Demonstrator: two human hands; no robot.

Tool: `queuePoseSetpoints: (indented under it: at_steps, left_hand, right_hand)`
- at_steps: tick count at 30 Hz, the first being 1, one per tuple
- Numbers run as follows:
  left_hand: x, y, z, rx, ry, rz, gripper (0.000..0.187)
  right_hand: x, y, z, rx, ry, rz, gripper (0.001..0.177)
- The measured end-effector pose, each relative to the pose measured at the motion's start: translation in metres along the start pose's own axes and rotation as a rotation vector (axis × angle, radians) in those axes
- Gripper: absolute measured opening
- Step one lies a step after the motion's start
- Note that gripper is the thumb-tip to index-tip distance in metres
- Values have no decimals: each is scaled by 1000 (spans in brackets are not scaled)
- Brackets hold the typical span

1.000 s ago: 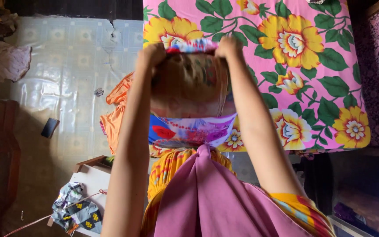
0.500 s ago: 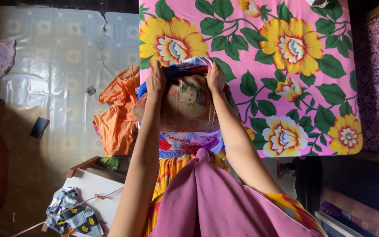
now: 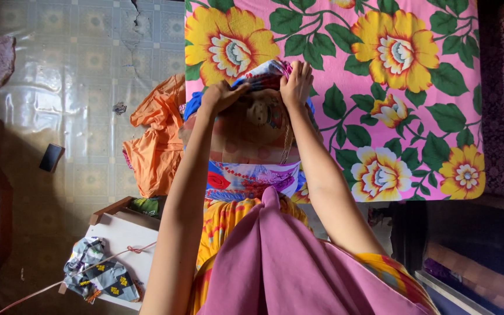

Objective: Putting a decorative blue and floral patterned pillowcase onto a pillow.

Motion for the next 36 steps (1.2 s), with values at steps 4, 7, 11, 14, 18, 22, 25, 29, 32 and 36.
queuePoseSetpoints:
  at_steps: [4,7,11,14,18,22,25,29,32,36]
  left_hand:
    - [-15,-8,1,-69,18,194,101]
    - [-20,-10,-8,44,130,257,97]
    - [-27,-16,-13,-207,319,236,66]
    - [-22,-9,-24,-314,348,182,56]
    - [-14,8,-44,-367,348,118,41]
    - [-20,4,-49,-555,446,42,25]
    - [-18,12,-52,-505,491,2,31]
    - [-14,20,-59,-440,455,-4,28]
    - [-14,32,-60,-394,447,-6,24]
    - [-6,65,-62,-235,260,-101,44]
  right_hand:
    - [-30,-2,-4,13,-1,-31,48]
    - [-38,-2,-6,-232,-303,123,75]
    - [-25,-2,-13,-61,-282,296,54]
    - [9,-18,-16,64,-231,260,38]
    - [39,-31,-18,135,-127,158,29]
    - [-4,-24,-32,193,-406,362,25]
    - [-28,-19,-39,258,-497,298,19]
    - [-38,-19,-45,398,-351,80,12]
    - [-50,-9,-46,411,-212,203,17]
    - [-53,12,-44,269,-404,397,15]
Point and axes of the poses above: each hand's wrist, its own z-axis towards the middle knuckle, its own x-axis out of the back of the hand, y = z × x, the point moved 3 cm from there along z, towards the middle knuckle, and after that the axes turned 15 degrees about -z, right-handed, at the moved point
